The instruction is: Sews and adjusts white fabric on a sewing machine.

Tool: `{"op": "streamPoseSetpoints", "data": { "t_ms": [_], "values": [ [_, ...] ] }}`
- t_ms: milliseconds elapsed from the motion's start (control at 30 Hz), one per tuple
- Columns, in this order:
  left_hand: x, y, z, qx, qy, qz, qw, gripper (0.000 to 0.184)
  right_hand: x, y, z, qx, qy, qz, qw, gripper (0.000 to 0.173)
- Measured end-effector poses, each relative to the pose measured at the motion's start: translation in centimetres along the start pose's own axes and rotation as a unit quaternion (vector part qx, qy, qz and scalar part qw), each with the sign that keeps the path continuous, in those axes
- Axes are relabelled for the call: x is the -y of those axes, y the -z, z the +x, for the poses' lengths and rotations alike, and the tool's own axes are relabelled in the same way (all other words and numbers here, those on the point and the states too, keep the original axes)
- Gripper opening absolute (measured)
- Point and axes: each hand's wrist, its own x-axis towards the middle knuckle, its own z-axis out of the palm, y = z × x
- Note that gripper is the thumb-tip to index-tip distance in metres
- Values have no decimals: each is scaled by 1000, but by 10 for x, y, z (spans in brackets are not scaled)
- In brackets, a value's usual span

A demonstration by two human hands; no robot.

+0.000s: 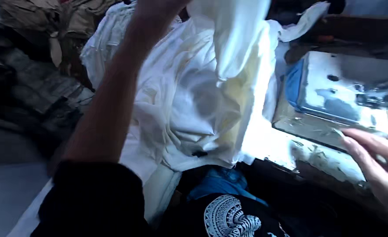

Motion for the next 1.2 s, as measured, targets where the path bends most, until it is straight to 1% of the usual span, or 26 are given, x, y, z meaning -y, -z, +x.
{"op": "streamPoseSetpoints", "data": {
  "t_ms": [33,67,133,200,233,267,300,333,400,433,467,500,533,567,600,633,667,700,767,833,900,967,1033,1100,1133,1200],
  "values": [
    [-16,20,-20,-2,94,48,994,36,-7,-6,-12,26,-15,-11,999,38],
    [-20,35,-50,29,144,94,985,49,-14,-13,-21,58,-19,-29,998,41],
    [-18,39,-126,59,167,173,969,52,-9,-21,-27,105,1,-39,994,48],
    [-14,11,-191,97,209,218,948,59,14,-25,-22,61,63,-1,996,49],
    [-6,-4,-210,117,219,233,940,51,31,-27,-16,30,96,42,994,47],
    [8,-13,-220,105,221,237,940,35,48,-30,-8,5,124,91,988,42],
    [22,-13,-219,65,230,229,944,23,66,-32,2,-16,144,141,979,37],
    [32,-5,-209,7,258,194,946,22,83,-35,11,-29,161,186,969,31],
    [34,19,-175,-128,329,30,935,20,108,-41,19,-53,177,260,948,26],
    [21,29,-157,-179,323,-52,928,11,115,-45,18,-50,173,297,938,27],
    [-3,32,-141,-191,279,-102,936,12,117,-49,17,-32,155,349,924,31],
    [-36,28,-132,-139,199,-103,964,14,117,-56,16,-2,117,421,900,37],
    [-72,15,-134,-24,90,-78,993,13,116,-62,15,39,57,500,863,46],
    [-108,-7,-144,129,-28,-67,989,13,114,-67,14,86,-19,575,814,58],
    [-135,-32,-157,294,-156,-75,940,17,111,-68,13,123,-101,632,759,69],
    [-152,-53,-166,411,-257,-99,869,22,106,-69,11,136,-174,669,709,74],
    [-156,-67,-174,453,-314,-114,827,23,100,-70,10,131,-230,690,673,71],
    [-150,-71,-178,440,-322,-124,829,24,93,-70,7,117,-263,703,651,64],
    [-131,-64,-178,354,-255,-106,893,25,83,-70,-6,96,-286,716,629,49],
    [-119,-65,-174,272,-195,-73,940,27,76,-72,-14,108,-288,717,626,40],
    [-112,-79,-161,201,-178,16,963,27,72,-72,-15,110,-286,715,628,38],
    [-97,-106,-134,134,-182,93,970,25,71,-73,-13,103,-288,715,629,39],
    [-80,-145,-109,136,-162,86,974,31,73,-75,-14,98,-290,720,623,39],
    [-78,-185,-97,189,-183,28,964,51,72,-70,-18,107,-276,724,624,39],
    [-84,-202,-96,204,-210,-8,956,50,69,-63,-23,114,-270,718,631,41],
    [-102,-225,-99,218,-261,-80,937,21,62,-45,-43,90,-260,677,682,44]
  ]
}}
